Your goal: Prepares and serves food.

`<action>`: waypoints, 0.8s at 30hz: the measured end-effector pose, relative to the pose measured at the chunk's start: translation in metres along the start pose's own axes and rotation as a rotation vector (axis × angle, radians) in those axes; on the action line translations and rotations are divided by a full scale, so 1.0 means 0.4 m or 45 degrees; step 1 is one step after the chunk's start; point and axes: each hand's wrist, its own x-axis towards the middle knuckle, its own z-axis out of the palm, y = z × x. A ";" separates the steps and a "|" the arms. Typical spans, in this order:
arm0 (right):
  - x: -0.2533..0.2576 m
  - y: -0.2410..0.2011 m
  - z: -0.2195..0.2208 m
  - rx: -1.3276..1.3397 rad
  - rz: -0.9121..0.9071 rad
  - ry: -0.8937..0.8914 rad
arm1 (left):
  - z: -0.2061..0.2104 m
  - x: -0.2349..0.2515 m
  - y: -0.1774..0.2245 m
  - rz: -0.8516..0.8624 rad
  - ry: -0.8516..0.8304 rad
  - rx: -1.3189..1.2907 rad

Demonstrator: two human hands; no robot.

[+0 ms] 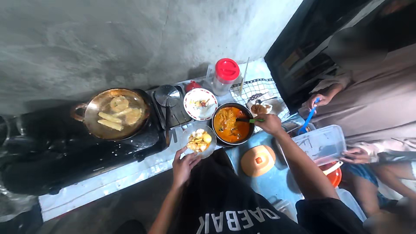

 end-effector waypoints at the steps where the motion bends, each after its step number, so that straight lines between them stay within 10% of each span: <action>1: -0.009 0.005 0.001 0.005 0.000 0.012 | 0.002 0.001 -0.001 -0.003 0.001 0.002; 18: -0.130 -0.044 -0.011 -0.524 -0.529 0.677 | 0.015 0.005 -0.016 -0.020 -0.018 0.007; 24: -0.101 -0.108 0.002 -0.800 -0.582 0.443 | 0.012 0.005 -0.012 -0.013 -0.016 0.018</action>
